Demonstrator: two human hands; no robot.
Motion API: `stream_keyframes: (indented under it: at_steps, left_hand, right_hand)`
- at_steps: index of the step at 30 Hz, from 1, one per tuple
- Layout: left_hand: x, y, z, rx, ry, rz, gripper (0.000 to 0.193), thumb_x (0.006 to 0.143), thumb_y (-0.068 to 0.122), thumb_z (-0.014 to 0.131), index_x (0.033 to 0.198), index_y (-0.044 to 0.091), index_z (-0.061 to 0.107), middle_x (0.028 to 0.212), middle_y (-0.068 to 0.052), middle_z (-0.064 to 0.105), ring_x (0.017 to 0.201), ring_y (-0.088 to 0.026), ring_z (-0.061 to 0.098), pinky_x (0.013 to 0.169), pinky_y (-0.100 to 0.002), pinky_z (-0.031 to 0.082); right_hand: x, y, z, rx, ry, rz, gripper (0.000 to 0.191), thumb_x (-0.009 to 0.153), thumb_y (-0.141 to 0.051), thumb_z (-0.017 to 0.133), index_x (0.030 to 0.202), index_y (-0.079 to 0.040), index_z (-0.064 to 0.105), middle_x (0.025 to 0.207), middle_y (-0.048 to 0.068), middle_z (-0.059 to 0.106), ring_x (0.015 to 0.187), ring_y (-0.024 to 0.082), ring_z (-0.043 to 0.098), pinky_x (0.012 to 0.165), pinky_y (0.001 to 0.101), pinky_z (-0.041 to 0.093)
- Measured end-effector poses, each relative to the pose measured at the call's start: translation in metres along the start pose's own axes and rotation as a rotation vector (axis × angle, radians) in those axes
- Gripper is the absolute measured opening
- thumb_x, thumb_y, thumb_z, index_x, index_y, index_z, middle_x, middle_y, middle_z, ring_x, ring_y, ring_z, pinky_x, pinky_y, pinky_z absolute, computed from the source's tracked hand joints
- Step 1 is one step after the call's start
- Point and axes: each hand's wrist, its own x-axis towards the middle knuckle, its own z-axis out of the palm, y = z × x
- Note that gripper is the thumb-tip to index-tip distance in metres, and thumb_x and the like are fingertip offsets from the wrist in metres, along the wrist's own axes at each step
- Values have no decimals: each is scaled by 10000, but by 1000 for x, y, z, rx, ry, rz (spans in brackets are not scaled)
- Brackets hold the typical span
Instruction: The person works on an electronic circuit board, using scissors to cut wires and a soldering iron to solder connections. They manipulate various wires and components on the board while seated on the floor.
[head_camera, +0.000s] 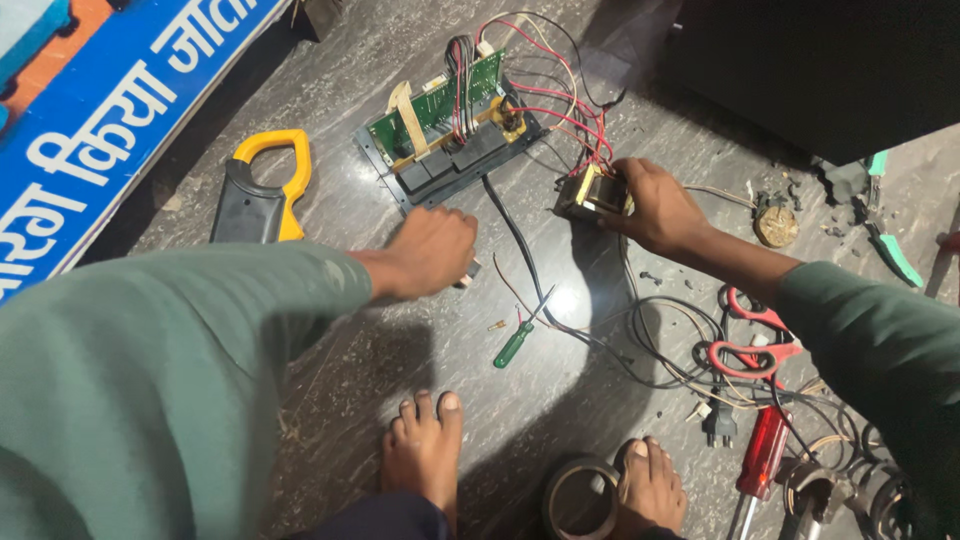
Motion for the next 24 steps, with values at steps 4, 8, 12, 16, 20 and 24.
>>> stream_keyframes:
  at_steps: [4, 8, 12, 16, 20, 24]
  left_hand:
    - [-4, -14, -1, 210, -28, 51, 228, 862, 219, 617, 914, 3, 669, 871, -183, 726, 817, -327, 712, 684, -463, 536]
    - [-8, -37, -12, 501, -75, 300, 169, 952, 198, 582, 935, 39, 634, 834, -106, 713, 806, -264, 684, 695, -422, 482]
    - [-1, -68, -42, 658, 237, 577, 87, 945, 207, 600, 958, 121, 593, 943, -19, 603, 953, -167, 592, 823, -372, 441]
    - [5, -77, -63, 697, 273, 384, 296, 925, 381, 609, 1045, 110, 591, 1003, -26, 564, 994, -183, 540, 829, -366, 415]
    - [11, -67, -64, 794, 385, 370, 460, 805, 457, 620, 1088, 94, 624, 1046, -25, 595, 984, -178, 546, 769, -344, 400]
    - [26, -59, -61, 876, 162, 328, 291, 915, 374, 611, 1012, 101, 633, 993, -39, 605, 1005, -197, 539, 821, -350, 397]
  right_hand:
    - [-24, -20, -3, -193, 240, -177, 646, 743, -152, 799, 1298, 68, 552, 1190, 276, 557, 1087, 452, 578, 892, 479, 511]
    - [-47, -41, 7, -134, -105, -382, 317, 860, -101, 666, 1160, -7, 623, 1041, 187, 604, 983, 376, 625, 839, 458, 538]
    - [-66, -57, 37, -275, -457, -520, 221, 825, -123, 600, 991, 19, 636, 894, 215, 667, 884, 400, 688, 772, 476, 563]
    - [-79, -48, 60, -379, -790, -363, 196, 882, -204, 632, 856, -11, 653, 788, 223, 668, 831, 411, 705, 750, 496, 565]
    - [-99, -24, 70, -38, -585, -228, 144, 755, -128, 659, 835, -10, 679, 817, 264, 690, 857, 462, 682, 745, 513, 552]
    - [-106, -8, 67, -12, -472, -210, 288, 735, -198, 745, 856, 48, 655, 818, 284, 677, 850, 464, 677, 751, 496, 552]
